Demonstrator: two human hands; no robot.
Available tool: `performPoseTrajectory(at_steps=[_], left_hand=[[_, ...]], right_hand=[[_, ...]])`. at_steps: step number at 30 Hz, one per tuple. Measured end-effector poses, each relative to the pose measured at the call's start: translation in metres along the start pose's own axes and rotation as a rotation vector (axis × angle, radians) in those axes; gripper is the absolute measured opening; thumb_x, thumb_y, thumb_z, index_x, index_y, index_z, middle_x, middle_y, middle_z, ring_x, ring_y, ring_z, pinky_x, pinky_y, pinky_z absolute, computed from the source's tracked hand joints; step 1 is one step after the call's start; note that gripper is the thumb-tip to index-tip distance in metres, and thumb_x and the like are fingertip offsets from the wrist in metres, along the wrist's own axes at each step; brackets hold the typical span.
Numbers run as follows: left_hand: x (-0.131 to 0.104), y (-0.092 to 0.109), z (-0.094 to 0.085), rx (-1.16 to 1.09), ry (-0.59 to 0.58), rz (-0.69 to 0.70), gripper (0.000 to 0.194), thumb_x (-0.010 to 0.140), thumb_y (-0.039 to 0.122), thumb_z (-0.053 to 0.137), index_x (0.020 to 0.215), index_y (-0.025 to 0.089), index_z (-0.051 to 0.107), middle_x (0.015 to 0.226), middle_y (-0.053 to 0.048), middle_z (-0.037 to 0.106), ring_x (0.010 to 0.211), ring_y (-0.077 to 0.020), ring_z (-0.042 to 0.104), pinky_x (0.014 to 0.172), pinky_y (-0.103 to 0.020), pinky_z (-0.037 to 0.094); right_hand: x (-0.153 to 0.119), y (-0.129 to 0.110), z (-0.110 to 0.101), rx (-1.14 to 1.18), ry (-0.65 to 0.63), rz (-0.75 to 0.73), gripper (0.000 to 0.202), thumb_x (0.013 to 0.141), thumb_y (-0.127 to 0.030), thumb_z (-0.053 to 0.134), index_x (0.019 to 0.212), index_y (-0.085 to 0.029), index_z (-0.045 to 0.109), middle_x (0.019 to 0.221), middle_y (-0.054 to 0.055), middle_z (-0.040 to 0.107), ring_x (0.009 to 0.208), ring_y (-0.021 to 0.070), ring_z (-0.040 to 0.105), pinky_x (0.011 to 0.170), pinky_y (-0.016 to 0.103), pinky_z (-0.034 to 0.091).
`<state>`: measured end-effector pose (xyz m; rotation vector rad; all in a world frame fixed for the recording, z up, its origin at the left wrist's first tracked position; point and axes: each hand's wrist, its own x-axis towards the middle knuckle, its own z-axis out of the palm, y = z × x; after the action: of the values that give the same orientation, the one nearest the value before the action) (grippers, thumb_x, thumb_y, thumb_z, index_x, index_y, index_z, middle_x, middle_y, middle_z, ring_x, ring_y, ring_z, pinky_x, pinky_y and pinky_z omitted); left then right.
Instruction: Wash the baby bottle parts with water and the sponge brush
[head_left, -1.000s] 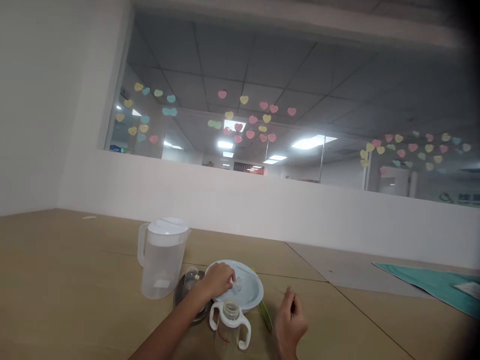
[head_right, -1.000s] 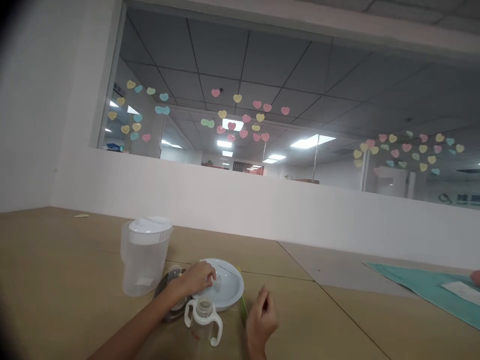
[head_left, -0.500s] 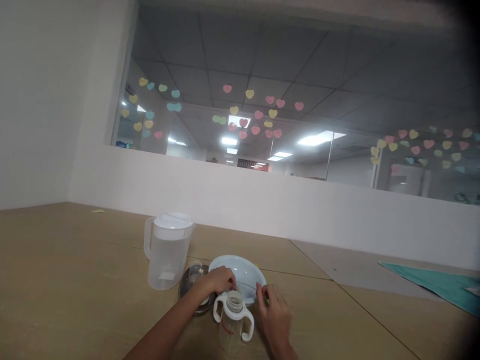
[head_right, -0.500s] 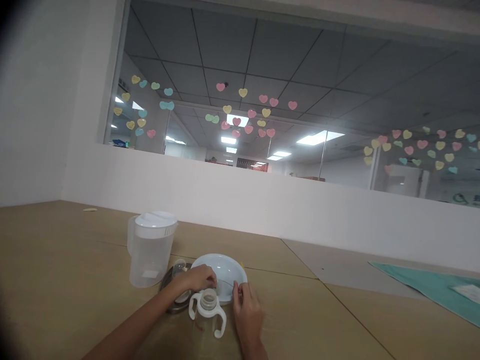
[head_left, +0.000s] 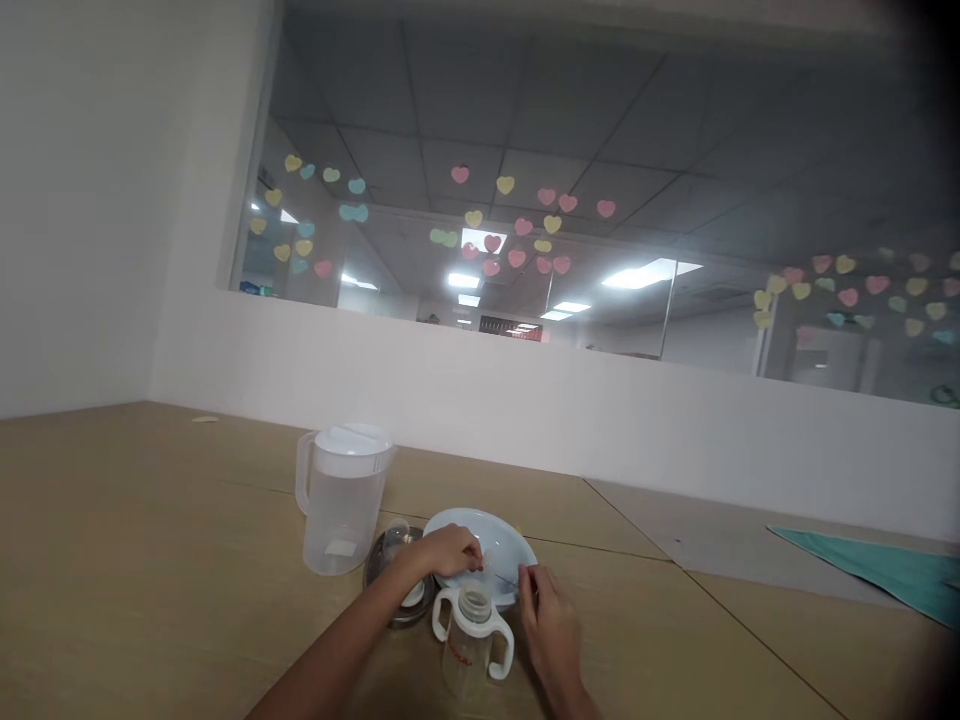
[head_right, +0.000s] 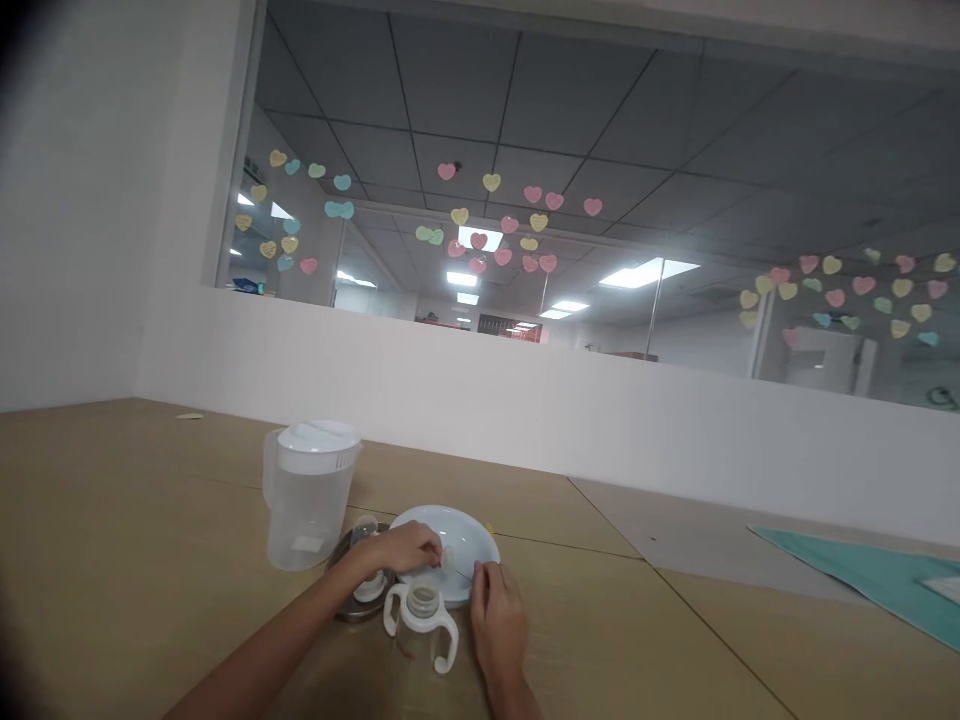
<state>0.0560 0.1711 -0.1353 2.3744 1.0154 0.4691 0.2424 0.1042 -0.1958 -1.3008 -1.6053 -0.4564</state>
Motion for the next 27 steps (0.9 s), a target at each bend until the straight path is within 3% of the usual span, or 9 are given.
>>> performPoseTrajectory(at_steps=[5,9,17,22,27], left_hand=[[0.001,0.000,0.007,-0.147,-0.103,0.016,0.017,0.069,0.016,0.056,0.078,0.018,0.070,0.084,-0.002,0.072,0.081,-0.0191,0.062,0.074,-0.026,0.047],[0.004,-0.002,0.009,-0.321,-0.110,0.035,0.012,0.071,0.025,0.057,0.076,0.018,0.066,0.080,-0.002,0.070,0.080,-0.0180,0.062,0.072,-0.025,0.047],[0.007,-0.002,0.002,-0.497,0.082,0.079,0.016,0.072,0.031,0.057,0.076,0.016,0.059,0.073,-0.004,0.066,0.077,-0.0188,0.060,0.075,-0.030,0.045],[0.000,0.018,-0.014,-0.573,0.189,0.160,0.021,0.073,0.034,0.057,0.081,0.014,0.060,0.077,-0.004,0.065,0.080,-0.0178,0.060,0.077,-0.030,0.044],[-0.016,0.040,-0.036,-0.642,0.260,0.244,0.034,0.078,0.043,0.056,0.089,0.012,0.061,0.081,-0.004,0.061,0.070,-0.0136,0.059,0.072,-0.028,0.046]], right_hand=[[-0.002,0.002,0.002,-0.016,-0.020,-0.001,0.045,0.095,-0.046,0.024,0.071,-0.021,0.053,0.067,0.004,0.062,0.056,0.0152,0.058,0.052,0.025,0.038],[-0.003,0.002,0.002,-0.028,-0.035,-0.014,0.043,0.095,-0.045,0.025,0.072,-0.021,0.053,0.068,0.004,0.061,0.059,0.0155,0.060,0.054,0.025,0.039],[-0.004,0.005,0.005,-0.034,-0.053,-0.023,0.044,0.095,-0.045,0.024,0.071,-0.021,0.053,0.069,0.003,0.060,0.056,0.0143,0.059,0.051,0.024,0.038],[-0.007,0.004,0.007,-0.061,-0.066,-0.007,0.045,0.095,-0.044,0.024,0.069,-0.021,0.053,0.069,0.003,0.059,0.054,0.0129,0.058,0.050,0.023,0.037],[-0.006,0.004,0.008,-0.058,-0.052,-0.015,0.045,0.096,-0.043,0.024,0.069,-0.021,0.053,0.070,0.003,0.059,0.055,0.0127,0.057,0.050,0.023,0.036]])
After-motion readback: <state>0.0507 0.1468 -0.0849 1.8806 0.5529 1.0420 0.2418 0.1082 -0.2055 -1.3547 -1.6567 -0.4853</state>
